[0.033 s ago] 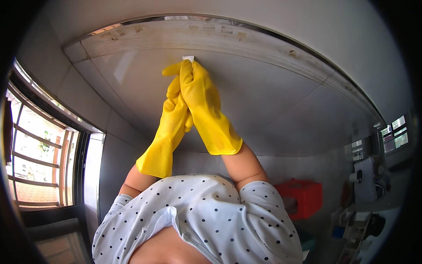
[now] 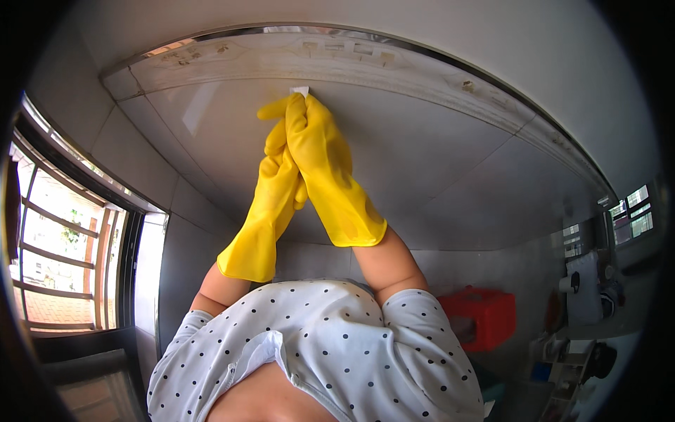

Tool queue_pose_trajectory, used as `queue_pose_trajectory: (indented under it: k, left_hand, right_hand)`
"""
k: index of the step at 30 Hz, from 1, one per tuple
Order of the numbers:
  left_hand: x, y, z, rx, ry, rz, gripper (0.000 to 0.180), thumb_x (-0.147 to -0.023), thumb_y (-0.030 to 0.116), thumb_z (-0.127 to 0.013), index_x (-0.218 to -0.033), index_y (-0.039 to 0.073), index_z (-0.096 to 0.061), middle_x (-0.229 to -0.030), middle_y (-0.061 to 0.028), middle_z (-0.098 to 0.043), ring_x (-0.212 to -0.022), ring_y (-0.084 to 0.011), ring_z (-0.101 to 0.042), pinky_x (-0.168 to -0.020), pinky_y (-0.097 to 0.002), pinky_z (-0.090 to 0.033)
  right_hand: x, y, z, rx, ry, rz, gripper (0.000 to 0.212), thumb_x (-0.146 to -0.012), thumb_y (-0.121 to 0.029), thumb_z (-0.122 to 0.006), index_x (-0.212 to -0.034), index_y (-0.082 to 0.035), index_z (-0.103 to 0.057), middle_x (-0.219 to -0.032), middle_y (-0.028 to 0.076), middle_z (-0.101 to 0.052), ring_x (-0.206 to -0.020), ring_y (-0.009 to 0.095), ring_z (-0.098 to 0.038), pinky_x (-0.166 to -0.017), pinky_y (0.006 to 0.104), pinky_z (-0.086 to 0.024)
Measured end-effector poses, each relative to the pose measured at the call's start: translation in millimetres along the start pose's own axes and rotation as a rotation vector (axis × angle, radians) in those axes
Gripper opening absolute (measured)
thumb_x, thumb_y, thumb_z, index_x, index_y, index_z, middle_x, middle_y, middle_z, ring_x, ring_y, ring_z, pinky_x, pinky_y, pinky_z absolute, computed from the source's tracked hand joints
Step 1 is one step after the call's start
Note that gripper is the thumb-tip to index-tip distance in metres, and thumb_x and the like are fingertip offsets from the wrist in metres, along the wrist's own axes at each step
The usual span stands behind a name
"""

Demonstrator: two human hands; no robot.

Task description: The person uses a small metal scraper to remove residue from the grout lines and edges of white tiled walls. They work methodically along the upper wall sections and corners, scraping away dark deposits.

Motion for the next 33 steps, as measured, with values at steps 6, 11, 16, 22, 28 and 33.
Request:
queue_pose_trajectory:
  k: [6,11,16,22,28,33]
  left_hand:
    - [0.6,-1.8,2.4,-0.031,0.013,-0.040,0.036,-0.103,0.045,-0.051,-0.108,0.012,-0.064,-0.063,0.0038,-0.058,-0.051,-0.0090,-0.052,-0.051,-0.0269,-0.040]
    - [-5.3,-1.3,8.0,-0.014,-0.020,0.074,0.031,-0.108,0.039,-0.052,-0.122,0.013,-0.063,-0.067,0.0016,-0.059,-0.045,-0.0082,-0.043,-0.042,-0.0253,-0.031]
    - [-3.8,4.4,7.9,-0.040,0.011,0.095,0.037,-0.104,0.044,-0.053,-0.095,0.011,-0.067,-0.059,0.0021,-0.057,-0.047,-0.0095,-0.048,-0.047,-0.0267,-0.037]
    - [-1.7,14.4,-2.5,-0.127,-0.027,0.032,0.039,-0.104,0.050,-0.052,-0.106,0.014,-0.065,-0.060,0.0028,-0.056,-0.049,-0.0085,-0.049,-0.048,-0.0261,-0.037]
    - [1.4,7.2,-1.2,-0.145,0.010,0.067,0.042,-0.102,0.054,-0.054,-0.106,0.014,-0.065,-0.060,0.0026,-0.056,-0.049,-0.0087,-0.049,-0.048,-0.0263,-0.038]
    - [-9.4,4.7,-3.7,-0.075,-0.047,0.037,0.043,-0.105,0.051,-0.052,-0.108,0.010,-0.065,-0.061,0.0014,-0.057,-0.050,-0.0089,-0.049,-0.047,-0.0270,-0.037]
  right_hand:
    - [0.7,6.3,-2.7,-0.086,-0.002,0.005,0.047,-0.112,-0.035,-0.037,-0.102,-0.006,-0.072,-0.068,0.006,-0.067,-0.058,0.015,-0.062,-0.060,0.0295,-0.052]
    - [2.2,1.1,-2.1,-0.096,0.043,0.012,0.048,-0.112,-0.035,-0.036,-0.102,-0.005,-0.071,-0.067,0.005,-0.067,-0.058,0.015,-0.061,-0.061,0.0284,-0.052]
    - [-2.7,0.8,-4.4,-0.201,0.064,0.038,0.048,-0.112,-0.034,-0.035,-0.102,-0.005,-0.071,-0.066,0.006,-0.067,-0.058,0.015,-0.061,-0.061,0.0284,-0.052]
    - [0.1,-2.3,2.4,-0.161,0.065,0.035,0.047,-0.112,-0.033,-0.034,-0.102,-0.004,-0.071,-0.066,0.005,-0.066,-0.059,0.015,-0.062,-0.061,0.0282,-0.052]
    - [2.7,-0.3,5.1,-0.146,0.049,0.023,0.047,-0.112,-0.034,-0.036,-0.103,-0.005,-0.071,-0.069,0.005,-0.067,-0.060,0.016,-0.062,-0.060,0.0282,-0.052]
    - [3.2,-1.9,10.5,-0.158,0.041,0.031,0.048,-0.111,-0.039,-0.040,-0.106,-0.003,-0.071,-0.066,0.005,-0.062,-0.064,0.018,-0.063,-0.065,0.0308,-0.053]
Point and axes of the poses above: each hand's wrist, its own x-axis away from the middle knuckle, its own z-axis out of the back of the hand, y = z × x, the point moved 6 cm from there along -x, towards the middle knuckle
